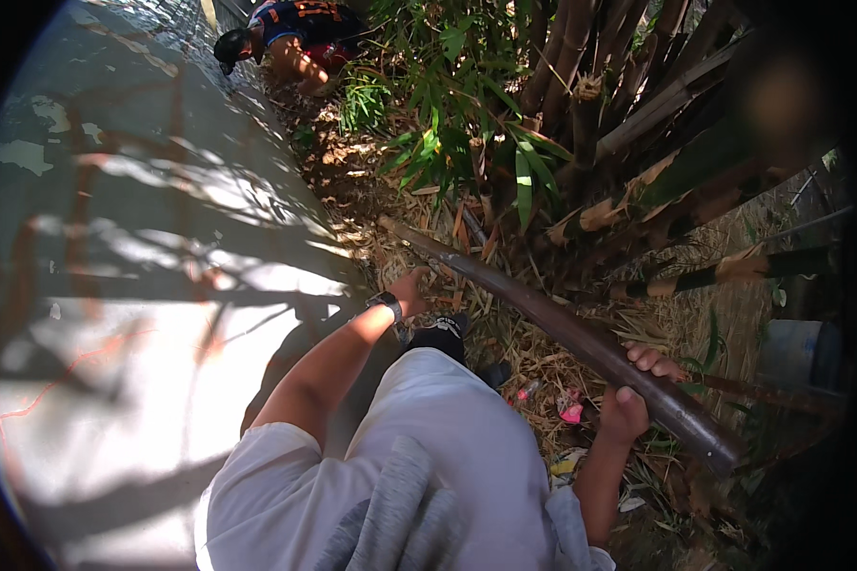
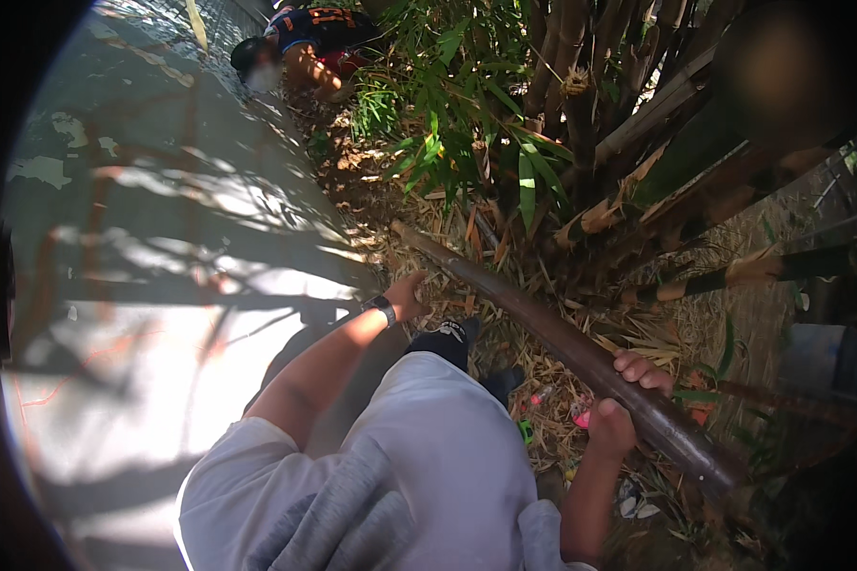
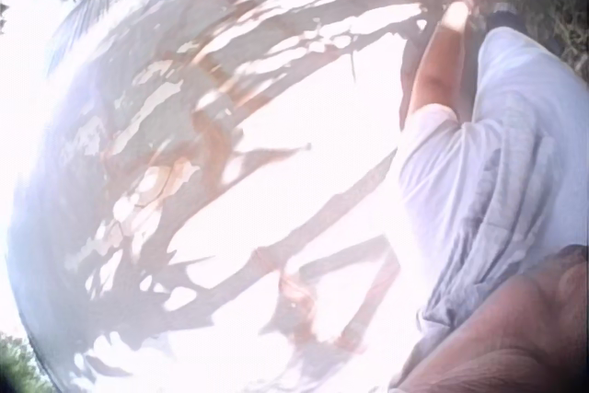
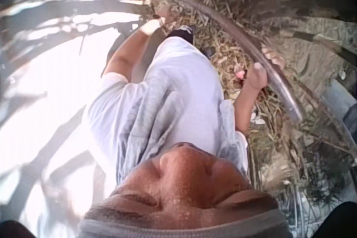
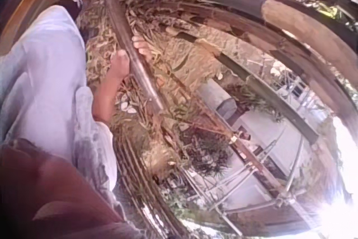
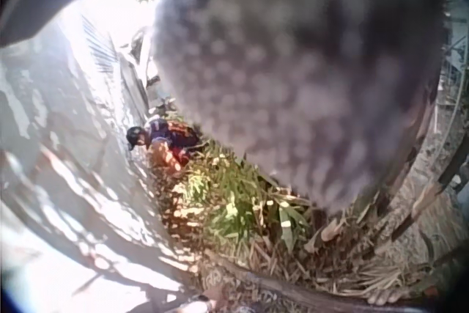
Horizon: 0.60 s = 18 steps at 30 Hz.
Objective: The person uses a long metal rod to push and pull dry leaves and debris along the base of a concrete wall. Another person is visible nearby, also clearing debris by hand. The camera wearer repeatedly moves the rod back and forth to gather the debris.
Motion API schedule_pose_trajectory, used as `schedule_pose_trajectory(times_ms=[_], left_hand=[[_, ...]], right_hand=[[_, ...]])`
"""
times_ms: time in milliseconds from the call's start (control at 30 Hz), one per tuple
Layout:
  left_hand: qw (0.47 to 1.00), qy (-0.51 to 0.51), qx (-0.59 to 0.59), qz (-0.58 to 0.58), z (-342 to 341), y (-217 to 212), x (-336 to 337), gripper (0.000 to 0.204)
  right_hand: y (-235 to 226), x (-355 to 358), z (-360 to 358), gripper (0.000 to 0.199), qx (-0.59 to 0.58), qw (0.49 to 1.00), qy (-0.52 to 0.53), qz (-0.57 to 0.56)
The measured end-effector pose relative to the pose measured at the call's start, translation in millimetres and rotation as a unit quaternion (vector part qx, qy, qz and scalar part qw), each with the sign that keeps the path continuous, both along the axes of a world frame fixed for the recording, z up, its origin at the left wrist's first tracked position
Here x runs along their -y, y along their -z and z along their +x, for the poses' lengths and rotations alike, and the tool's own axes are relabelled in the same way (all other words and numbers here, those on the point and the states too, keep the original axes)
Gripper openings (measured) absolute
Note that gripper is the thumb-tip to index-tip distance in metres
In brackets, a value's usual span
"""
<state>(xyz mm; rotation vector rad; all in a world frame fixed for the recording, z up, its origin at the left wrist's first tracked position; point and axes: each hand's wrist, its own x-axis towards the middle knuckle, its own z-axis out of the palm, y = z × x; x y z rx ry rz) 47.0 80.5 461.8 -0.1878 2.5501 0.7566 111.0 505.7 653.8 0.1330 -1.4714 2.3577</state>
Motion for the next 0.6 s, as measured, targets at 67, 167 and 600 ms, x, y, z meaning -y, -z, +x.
schedule_pose_trajectory(times_ms=[67,167,600], left_hand=[[0.998,0.013,-0.044,-0.030,-7,-4,-2,0.111],[0.993,0.071,-0.088,-0.033,-21,0,3,0.113],[0.927,0.229,-0.260,0.146,-77,29,25,0.031]], right_hand=[[-20,22,-5,0.062,-0.071,0.995,-0.048,0.053],[-40,43,-1,0.059,-0.124,0.983,-0.085,0.106],[-91,80,-8,0.042,-0.153,0.964,-0.204,0.079]])
